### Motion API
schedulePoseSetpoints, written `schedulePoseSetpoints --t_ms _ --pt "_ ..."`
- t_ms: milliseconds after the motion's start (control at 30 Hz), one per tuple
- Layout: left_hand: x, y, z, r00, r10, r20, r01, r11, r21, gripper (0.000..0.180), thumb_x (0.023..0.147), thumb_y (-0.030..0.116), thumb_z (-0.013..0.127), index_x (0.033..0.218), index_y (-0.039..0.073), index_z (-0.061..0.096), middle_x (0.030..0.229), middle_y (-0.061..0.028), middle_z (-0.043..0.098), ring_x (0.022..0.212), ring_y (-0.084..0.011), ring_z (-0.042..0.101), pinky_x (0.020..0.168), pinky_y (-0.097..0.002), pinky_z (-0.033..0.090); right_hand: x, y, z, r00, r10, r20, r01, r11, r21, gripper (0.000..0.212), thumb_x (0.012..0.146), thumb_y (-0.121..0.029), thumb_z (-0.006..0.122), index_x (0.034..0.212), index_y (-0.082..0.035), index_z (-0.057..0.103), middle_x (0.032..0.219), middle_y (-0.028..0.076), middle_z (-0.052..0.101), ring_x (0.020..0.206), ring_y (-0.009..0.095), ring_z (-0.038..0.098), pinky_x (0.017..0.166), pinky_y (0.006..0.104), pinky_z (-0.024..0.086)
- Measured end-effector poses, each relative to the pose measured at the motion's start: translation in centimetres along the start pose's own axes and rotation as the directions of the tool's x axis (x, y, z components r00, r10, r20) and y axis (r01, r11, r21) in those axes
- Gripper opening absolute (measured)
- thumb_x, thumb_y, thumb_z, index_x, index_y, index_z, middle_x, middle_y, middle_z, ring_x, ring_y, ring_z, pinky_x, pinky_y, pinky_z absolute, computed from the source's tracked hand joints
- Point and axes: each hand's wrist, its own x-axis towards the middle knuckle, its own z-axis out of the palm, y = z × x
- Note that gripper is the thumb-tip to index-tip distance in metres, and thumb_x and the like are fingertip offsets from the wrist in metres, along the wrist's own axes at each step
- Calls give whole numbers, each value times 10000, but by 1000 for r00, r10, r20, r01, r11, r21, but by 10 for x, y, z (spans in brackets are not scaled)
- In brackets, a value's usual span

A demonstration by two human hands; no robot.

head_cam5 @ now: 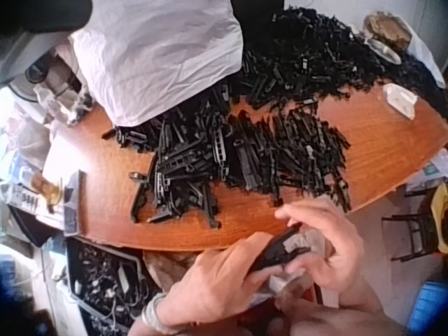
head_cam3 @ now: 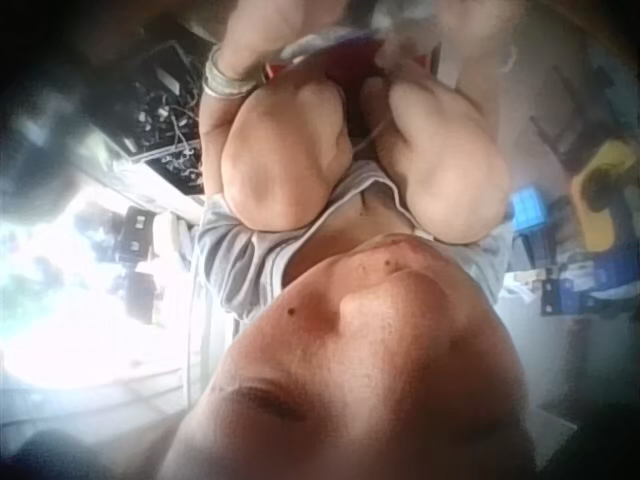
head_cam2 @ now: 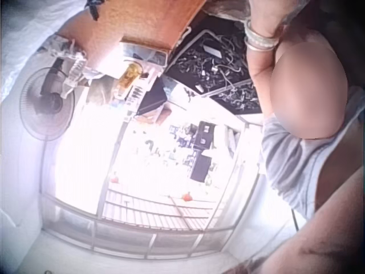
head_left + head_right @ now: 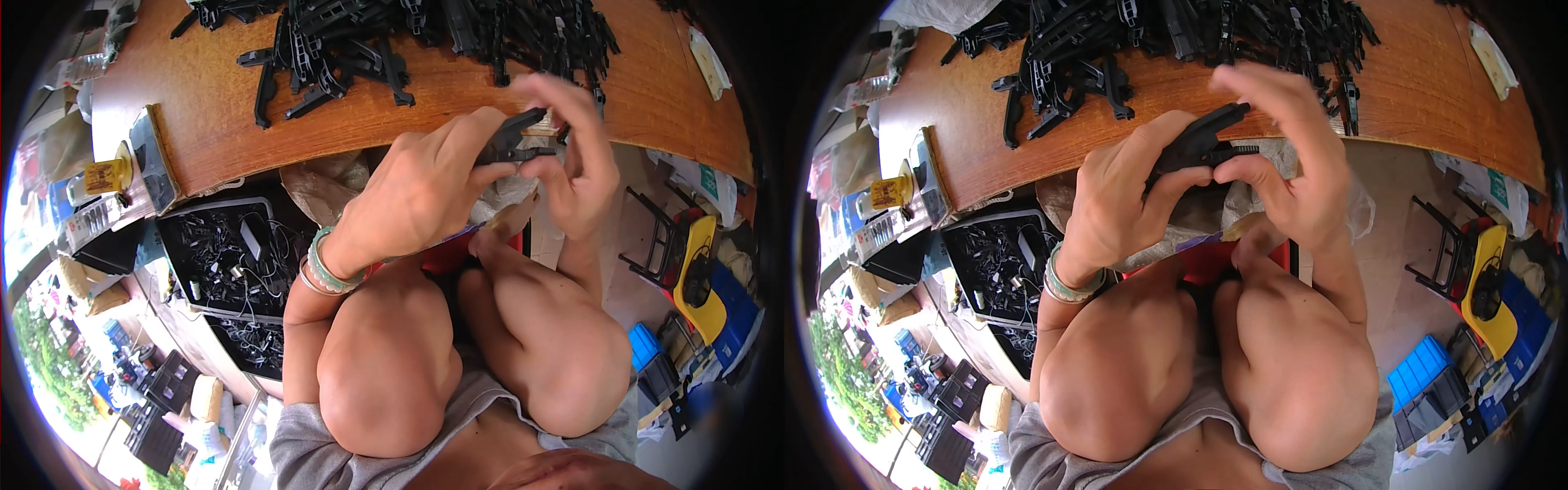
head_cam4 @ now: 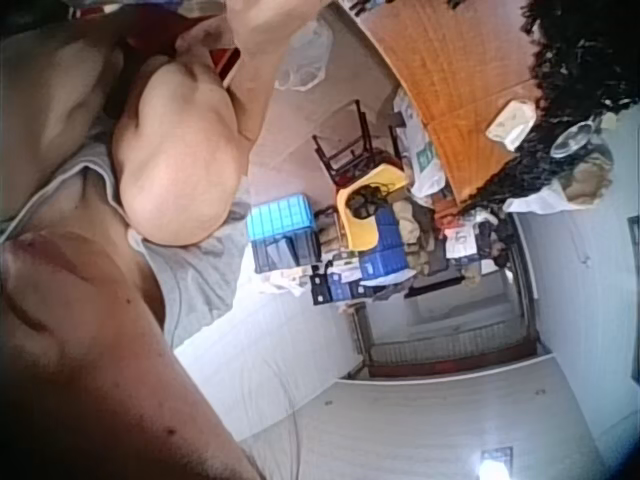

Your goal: The person inspects and sorts small black plastic components by hand on a wooden surface.

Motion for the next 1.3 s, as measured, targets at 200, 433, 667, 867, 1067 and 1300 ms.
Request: schedulePoseSetpoints --t_ms 200,433,667,867,1067,1300 --pt "1 1 -5 999 5 36 -8 997 72 340 759 65 711 1064 -23 590 800 -156 639 657 -313 636 561 -343 497 -7 8 -3 983 60 171 -74 994 77 288 716 -23 719 990 21 640 917 107 650 819 211 583 707 293 454" --pt "2 -9 -1 1000 3 -8 -3 999 -33 320 756 85 725 1046 -2 622 744 -147 630 598 -307 607 559 -334 490 -12 14 -3 986 86 145 -102 989 104 242 742 51 682 981 32 651 899 92 645 781 173 585 647 256 447" --pt "-1 -26 -25 992 -110 -61 110 994 -9 125 796 107 707 869 14 666 743 -118 642 614 -273 621 527 -323 483 -4 10 -8 826 269 495 -416 884 213 206 789 64 635 989 27 663 968 99 628 738 132 600 575 204 479" --pt "9 -42 -20 912 -239 -334 379 804 459 186 770 161 732 721 32 606 663 -83 624 556 -264 600 477 -312 434 42 52 -8 974 -175 144 225 654 -723 170 744 10 675 901 -55 671 838 51 634 813 247 567 739 338 460" --pt "6 -44 -15 907 -282 -312 407 776 481 281 743 218 762 684 34 558 621 -86 590 534 -266 584 462 -332 414 46 54 2 968 -199 150 231 494 -838 149 723 -24 699 851 -72 638 957 37 635 916 251 565 799 377 446" --pt "6 -29 -23 858 -455 -238 291 813 -505 175 786 22 719 818 -51 563 698 -93 635 560 -148 617 513 -246 489 23 32 -7 964 265 -21 -257 951 171 122 853 -3 623 974 5 637 854 20 598 703 49 526 606 184 419"
